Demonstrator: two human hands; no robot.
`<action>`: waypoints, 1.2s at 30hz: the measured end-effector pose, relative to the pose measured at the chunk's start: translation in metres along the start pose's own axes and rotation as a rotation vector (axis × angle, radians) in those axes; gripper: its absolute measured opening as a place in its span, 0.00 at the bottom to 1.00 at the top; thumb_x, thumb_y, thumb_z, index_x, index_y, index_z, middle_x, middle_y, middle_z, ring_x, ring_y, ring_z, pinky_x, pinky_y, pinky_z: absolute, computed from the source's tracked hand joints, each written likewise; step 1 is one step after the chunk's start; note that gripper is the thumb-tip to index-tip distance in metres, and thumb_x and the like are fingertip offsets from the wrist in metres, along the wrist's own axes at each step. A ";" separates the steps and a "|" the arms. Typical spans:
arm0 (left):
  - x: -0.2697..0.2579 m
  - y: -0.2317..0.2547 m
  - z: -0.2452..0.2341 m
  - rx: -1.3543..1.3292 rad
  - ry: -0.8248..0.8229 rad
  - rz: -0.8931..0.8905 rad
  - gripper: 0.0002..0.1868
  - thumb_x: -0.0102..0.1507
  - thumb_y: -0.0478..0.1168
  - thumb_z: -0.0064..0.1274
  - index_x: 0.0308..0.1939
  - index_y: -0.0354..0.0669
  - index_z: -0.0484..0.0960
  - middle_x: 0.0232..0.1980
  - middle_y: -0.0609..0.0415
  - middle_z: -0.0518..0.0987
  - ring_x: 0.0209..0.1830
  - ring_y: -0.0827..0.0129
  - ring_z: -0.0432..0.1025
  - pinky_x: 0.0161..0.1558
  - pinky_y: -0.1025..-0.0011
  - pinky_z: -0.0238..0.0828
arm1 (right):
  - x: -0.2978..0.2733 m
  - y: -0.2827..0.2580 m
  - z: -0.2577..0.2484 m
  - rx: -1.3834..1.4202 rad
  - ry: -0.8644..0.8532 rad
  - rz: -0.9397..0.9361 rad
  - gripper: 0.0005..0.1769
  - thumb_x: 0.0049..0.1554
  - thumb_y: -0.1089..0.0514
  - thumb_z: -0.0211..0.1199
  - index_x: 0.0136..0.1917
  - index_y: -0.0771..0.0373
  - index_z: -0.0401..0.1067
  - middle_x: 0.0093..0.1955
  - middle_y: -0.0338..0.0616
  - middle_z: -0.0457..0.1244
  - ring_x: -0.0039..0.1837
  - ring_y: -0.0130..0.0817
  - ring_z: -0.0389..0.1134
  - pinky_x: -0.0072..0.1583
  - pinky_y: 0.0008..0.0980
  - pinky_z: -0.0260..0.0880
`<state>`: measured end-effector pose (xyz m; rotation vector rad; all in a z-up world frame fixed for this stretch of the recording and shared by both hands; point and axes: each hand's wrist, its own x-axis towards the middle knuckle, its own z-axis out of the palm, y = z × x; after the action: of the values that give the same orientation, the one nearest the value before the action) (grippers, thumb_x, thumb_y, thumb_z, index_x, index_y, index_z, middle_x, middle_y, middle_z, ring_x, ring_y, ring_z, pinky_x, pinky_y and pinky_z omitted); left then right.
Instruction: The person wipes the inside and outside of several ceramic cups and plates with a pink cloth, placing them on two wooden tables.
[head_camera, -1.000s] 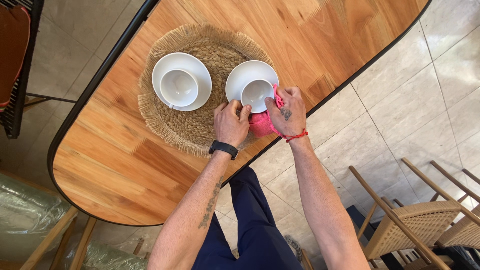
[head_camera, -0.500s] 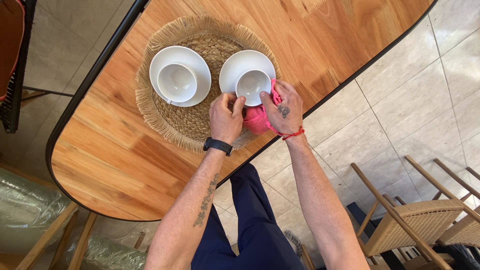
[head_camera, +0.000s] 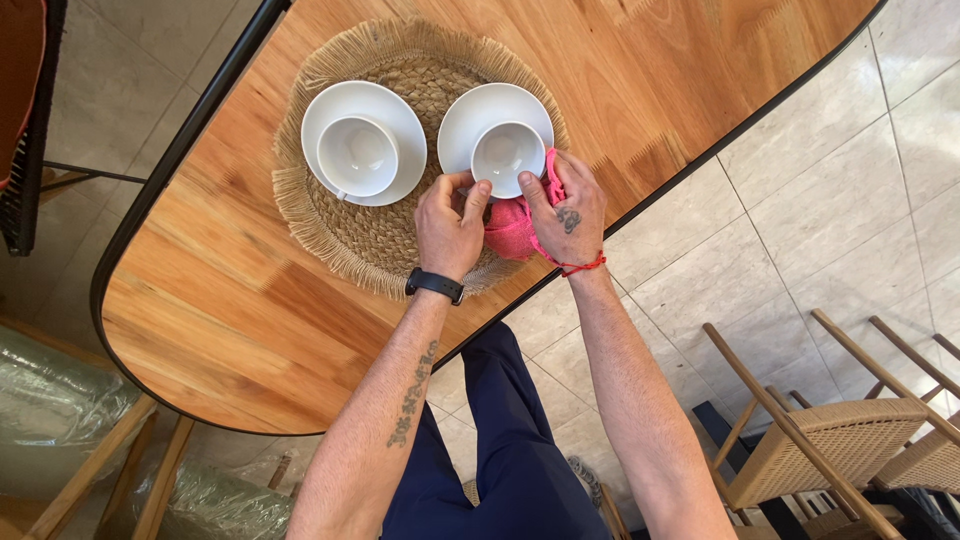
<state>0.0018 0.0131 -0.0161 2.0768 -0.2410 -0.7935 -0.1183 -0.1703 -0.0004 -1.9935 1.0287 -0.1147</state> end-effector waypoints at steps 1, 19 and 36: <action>-0.005 0.005 -0.003 -0.017 -0.019 -0.031 0.21 0.84 0.60 0.71 0.68 0.48 0.93 0.63 0.41 0.95 0.70 0.34 0.88 0.67 0.38 0.90 | -0.001 -0.002 -0.001 0.012 0.001 -0.021 0.27 0.80 0.38 0.81 0.82 0.56 0.89 0.75 0.60 0.79 0.82 0.67 0.79 0.83 0.66 0.77; -0.020 -0.066 -0.064 -0.255 0.379 -0.374 0.23 0.83 0.55 0.77 0.67 0.43 0.88 0.58 0.46 0.94 0.57 0.63 0.90 0.44 0.68 0.98 | -0.082 0.007 -0.027 0.056 -0.139 0.305 0.31 0.80 0.29 0.77 0.76 0.57 0.89 0.69 0.65 0.81 0.74 0.70 0.82 0.77 0.68 0.81; -0.012 -0.074 -0.075 -0.269 0.347 -0.271 0.24 0.85 0.61 0.71 0.63 0.43 0.90 0.52 0.46 0.95 0.48 0.68 0.92 0.43 0.68 0.99 | -0.081 -0.017 0.027 0.482 -0.241 0.449 0.18 0.78 0.49 0.80 0.75 0.58 0.90 0.58 0.53 0.82 0.63 0.42 0.82 0.70 0.47 0.83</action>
<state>0.0298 0.1133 -0.0383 1.9697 0.3270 -0.5713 -0.1492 -0.0908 0.0187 -1.2787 1.1378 0.1111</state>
